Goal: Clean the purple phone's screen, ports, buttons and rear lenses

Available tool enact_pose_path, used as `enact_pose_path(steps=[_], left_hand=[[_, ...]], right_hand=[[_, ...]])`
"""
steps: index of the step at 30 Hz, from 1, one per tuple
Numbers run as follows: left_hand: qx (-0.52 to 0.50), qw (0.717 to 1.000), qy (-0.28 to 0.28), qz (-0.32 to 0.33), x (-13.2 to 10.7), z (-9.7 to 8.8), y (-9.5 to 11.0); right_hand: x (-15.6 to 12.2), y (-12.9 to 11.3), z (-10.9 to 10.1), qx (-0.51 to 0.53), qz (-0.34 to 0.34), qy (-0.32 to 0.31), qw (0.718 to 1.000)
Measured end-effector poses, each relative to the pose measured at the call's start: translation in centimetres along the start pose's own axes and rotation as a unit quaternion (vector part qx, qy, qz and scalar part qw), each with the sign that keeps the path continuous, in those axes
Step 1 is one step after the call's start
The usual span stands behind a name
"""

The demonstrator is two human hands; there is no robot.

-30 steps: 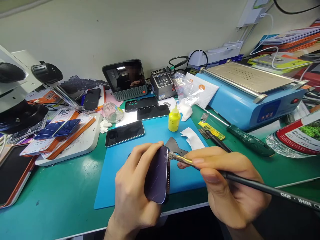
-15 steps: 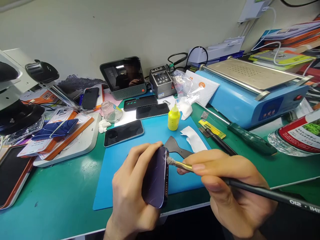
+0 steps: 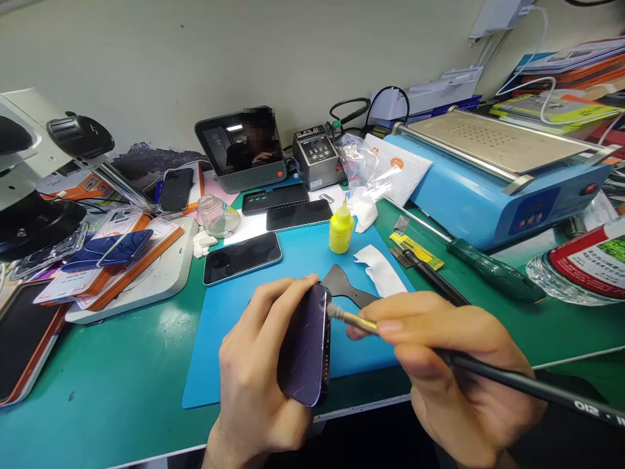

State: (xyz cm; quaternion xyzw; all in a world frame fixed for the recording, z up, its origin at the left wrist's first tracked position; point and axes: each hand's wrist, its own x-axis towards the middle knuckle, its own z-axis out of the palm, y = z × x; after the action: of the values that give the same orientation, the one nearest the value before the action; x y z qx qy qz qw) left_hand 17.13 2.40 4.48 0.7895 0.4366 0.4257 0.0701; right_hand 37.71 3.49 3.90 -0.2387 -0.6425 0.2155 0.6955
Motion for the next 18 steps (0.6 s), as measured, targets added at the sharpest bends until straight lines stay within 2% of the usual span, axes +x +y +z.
enact_pose_path(steps=[18], left_hand=[[0.004, 1.000, -0.005, 0.000, -0.14, -0.21, 0.02]], right_hand=[[-0.18, -0.17, -0.16, 0.009, 0.021, -0.003, 1.000]])
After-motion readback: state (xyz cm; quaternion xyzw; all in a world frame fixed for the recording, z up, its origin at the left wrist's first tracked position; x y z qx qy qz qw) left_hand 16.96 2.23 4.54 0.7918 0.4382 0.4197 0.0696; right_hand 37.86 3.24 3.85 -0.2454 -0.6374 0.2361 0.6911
